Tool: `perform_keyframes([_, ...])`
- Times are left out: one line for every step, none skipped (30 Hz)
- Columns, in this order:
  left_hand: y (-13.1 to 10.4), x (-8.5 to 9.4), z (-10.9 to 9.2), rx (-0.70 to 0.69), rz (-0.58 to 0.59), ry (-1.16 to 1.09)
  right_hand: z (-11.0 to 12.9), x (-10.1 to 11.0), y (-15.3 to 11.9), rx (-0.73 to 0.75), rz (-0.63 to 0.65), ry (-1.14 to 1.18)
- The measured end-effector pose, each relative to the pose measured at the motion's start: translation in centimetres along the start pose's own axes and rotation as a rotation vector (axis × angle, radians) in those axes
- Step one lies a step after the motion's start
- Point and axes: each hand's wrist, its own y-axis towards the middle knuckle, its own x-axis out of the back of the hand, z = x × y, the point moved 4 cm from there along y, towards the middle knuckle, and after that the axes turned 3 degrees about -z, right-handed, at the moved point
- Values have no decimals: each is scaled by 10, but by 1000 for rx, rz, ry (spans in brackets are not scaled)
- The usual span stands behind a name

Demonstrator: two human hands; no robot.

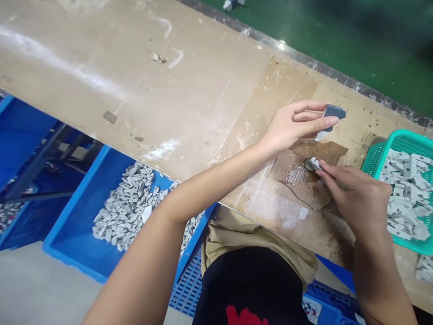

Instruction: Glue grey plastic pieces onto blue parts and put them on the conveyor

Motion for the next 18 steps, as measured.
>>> perform_keyframes([0, 0, 0, 1, 0, 10, 0, 0, 0, -6, 4, 1])
perform_keyframes([0, -1, 0, 1, 8, 18, 0, 0, 0, -13, 10, 1])
perform_keyframes([0, -1, -1, -1, 19, 25, 1, -1, 1, -17, 17, -1])
perform_keyframes([-1, -2, -1, -1, 27, 26, 1, -1, 1, -22, 23, -4])
perform_keyframes([-1, -2, -2, 1, 36, 25, 1, -1, 1, -27, 28, -8])
perform_keyframes([-2, -3, -2, 2, 43, 23, 1, -1, 2, -31, 31, -11])
perform_keyframes([-2, -3, -3, 4, 48, 21, 1, -1, 2, -36, 32, -15])
perform_keyframes([-3, -3, -3, 5, 50, 23, 1, -1, 2, -38, 32, -16])
perform_keyframes([-4, -3, -3, 3, 52, 29, 1, -1, 2, -40, 32, -17])
perform_keyframes([-4, -3, -4, 0, 55, 38, 1, -1, 3, -40, 32, -17])
perform_keyframes([-5, -3, -4, -4, 57, 47, 2, 0, 3, -39, 32, -17])
perform_keyframes([-5, -2, -4, -8, 61, 53, 2, 0, 3, -37, 35, -16])
perform_keyframes([-5, -2, -3, -12, 65, 57, 2, 0, 3, -38, 38, -15])
perform_keyframes([-5, -2, -3, -18, 71, 59, 3, -1, 4, -39, 41, -12])
perform_keyframes([-5, -2, -3, -25, 79, 59, 3, -1, 4, -41, 43, -7])
perform_keyframes([-4, -2, -3, -31, 85, 58, 3, -1, 4, -41, 45, -2])
perform_keyframes([-4, -2, -3, -34, 88, 56, 3, -1, 4, -41, 49, 1])
perform_keyframes([-4, -3, -3, -30, 86, 54, 3, -1, 4, -41, 51, 1])
